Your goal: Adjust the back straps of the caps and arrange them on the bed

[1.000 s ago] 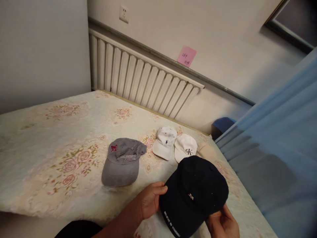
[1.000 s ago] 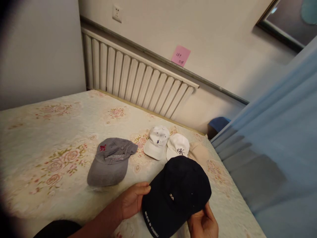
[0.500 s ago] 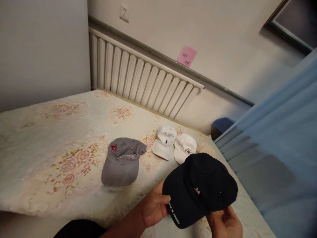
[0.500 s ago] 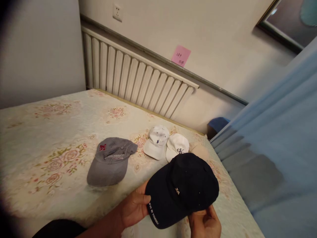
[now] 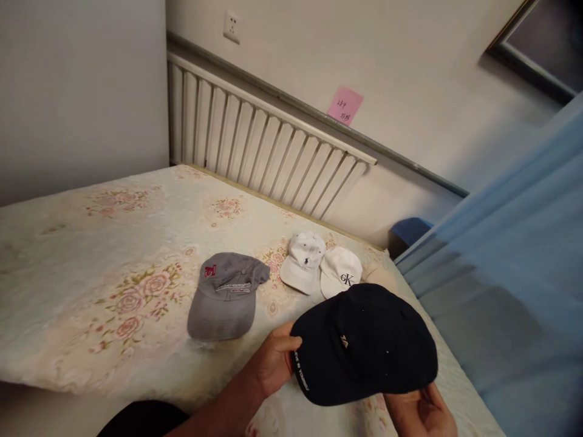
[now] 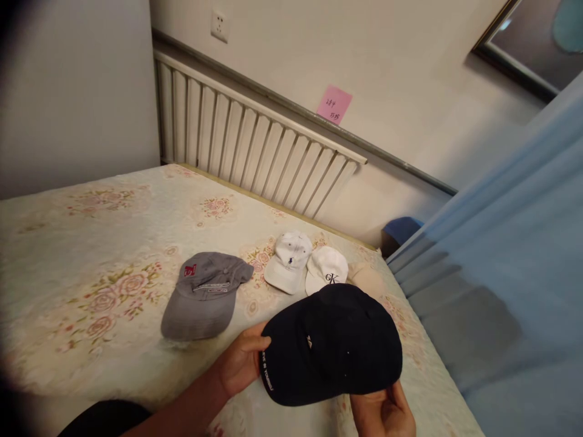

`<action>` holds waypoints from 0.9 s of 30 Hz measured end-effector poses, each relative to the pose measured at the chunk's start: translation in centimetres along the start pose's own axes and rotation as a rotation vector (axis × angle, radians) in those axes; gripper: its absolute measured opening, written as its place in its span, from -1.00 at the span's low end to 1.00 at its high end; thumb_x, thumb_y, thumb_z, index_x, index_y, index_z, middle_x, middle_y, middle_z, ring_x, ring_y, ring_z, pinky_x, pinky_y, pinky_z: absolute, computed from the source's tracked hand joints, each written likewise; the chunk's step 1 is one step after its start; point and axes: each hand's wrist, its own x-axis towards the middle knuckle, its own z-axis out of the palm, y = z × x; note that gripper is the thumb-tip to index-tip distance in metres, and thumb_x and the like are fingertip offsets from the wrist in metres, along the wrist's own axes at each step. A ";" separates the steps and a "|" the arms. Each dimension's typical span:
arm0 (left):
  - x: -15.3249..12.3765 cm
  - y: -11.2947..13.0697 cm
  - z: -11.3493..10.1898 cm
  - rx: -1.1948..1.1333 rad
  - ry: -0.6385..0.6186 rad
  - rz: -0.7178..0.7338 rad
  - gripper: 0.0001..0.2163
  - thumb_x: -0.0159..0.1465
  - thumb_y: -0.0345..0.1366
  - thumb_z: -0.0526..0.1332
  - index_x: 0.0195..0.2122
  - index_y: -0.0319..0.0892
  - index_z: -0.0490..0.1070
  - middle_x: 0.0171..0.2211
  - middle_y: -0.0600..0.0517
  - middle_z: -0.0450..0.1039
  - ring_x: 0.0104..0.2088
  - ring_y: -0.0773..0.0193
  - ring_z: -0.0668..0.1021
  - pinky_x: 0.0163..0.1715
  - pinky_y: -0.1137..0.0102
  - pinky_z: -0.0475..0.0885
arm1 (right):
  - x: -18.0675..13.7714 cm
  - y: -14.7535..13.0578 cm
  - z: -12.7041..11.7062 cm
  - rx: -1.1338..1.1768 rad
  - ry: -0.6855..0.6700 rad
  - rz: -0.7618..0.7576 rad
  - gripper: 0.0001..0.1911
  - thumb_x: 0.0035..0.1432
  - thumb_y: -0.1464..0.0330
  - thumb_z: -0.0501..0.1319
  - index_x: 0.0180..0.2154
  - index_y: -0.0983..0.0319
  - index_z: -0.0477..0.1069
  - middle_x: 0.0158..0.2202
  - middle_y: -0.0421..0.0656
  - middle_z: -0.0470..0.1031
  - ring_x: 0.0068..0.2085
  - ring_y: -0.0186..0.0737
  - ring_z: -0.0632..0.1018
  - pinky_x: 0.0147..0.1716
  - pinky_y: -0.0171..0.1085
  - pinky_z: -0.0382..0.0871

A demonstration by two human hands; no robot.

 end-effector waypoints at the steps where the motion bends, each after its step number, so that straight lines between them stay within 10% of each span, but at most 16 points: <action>1: 0.0 0.2 0.0 -0.001 0.019 0.007 -0.58 0.06 -0.48 0.20 -0.01 -0.31 0.42 -0.15 -0.17 0.53 -0.12 0.03 0.53 -0.18 0.31 0.33 | 0.4 -0.1 0.0 0.036 0.016 0.032 -0.36 -0.17 0.41 0.36 0.04 0.16 0.39 0.10 -0.18 0.41 0.20 0.04 0.29 0.20 -0.02 0.15; 11: 0.7 1.3 -0.6 -0.045 0.122 0.100 -0.62 0.17 -0.42 0.18 0.04 -0.30 0.39 -0.09 -0.17 0.51 -0.06 0.04 0.53 -0.01 0.23 0.33 | 2.6 0.4 -0.7 0.141 -0.045 0.222 -0.45 -0.20 0.22 0.36 -0.08 0.21 0.48 -0.05 -0.07 0.54 0.07 0.21 0.43 0.06 0.13 0.32; 27: 0.8 2.4 -1.7 0.014 0.241 0.052 -0.72 0.13 -0.43 0.23 -0.11 -0.32 0.47 -0.23 -0.16 0.57 -0.25 0.12 0.60 -0.21 0.34 0.42 | -1.7 -0.4 -0.4 -0.204 -0.248 -0.190 -0.22 -0.28 0.35 0.41 0.08 0.08 0.34 0.13 -0.14 0.39 0.16 0.24 0.31 0.15 0.15 0.18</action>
